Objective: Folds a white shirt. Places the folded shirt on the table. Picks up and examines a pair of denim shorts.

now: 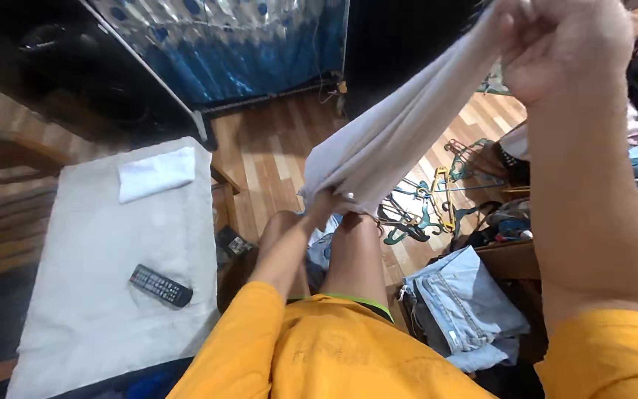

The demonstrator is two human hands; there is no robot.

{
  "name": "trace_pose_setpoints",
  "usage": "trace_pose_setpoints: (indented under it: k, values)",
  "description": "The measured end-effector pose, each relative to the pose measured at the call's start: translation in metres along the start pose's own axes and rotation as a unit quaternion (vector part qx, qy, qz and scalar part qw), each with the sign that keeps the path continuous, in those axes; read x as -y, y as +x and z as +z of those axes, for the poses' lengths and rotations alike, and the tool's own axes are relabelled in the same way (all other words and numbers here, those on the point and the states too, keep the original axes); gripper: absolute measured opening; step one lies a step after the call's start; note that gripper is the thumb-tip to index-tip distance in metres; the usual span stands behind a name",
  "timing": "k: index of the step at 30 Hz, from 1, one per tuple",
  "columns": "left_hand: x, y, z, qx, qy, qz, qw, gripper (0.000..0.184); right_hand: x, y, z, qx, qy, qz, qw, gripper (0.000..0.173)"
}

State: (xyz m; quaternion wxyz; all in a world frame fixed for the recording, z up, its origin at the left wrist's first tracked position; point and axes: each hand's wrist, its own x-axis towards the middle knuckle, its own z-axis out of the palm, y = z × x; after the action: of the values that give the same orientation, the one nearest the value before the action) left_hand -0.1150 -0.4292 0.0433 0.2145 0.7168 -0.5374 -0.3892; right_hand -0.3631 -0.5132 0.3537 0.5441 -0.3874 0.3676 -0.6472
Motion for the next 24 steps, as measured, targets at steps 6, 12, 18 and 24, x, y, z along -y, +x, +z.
trace_pose_setpoints:
  k: [6,12,18,24]
  values:
    - [0.054,-0.007,-0.171,-0.17,0.088,-0.041,0.981,0.033,-0.076,0.033,-0.114,-0.134,-0.113,0.103,0.979,0.041]
    - [0.032,-0.148,-0.262,-0.202,0.281,0.124,0.93,0.025,-0.131,-0.054,-0.207,0.009,-0.096,0.016,0.995,0.027]
    - [0.069,-0.328,-0.269,0.018,0.11,0.124,0.986,0.024,-0.128,-0.201,-0.275,-0.05,0.056,-0.063,0.995,0.022]
    - [0.097,-0.27,-0.255,0.066,-0.203,0.046,0.976,0.022,-0.167,-0.181,-0.267,-0.019,-0.164,0.034,0.986,0.03]
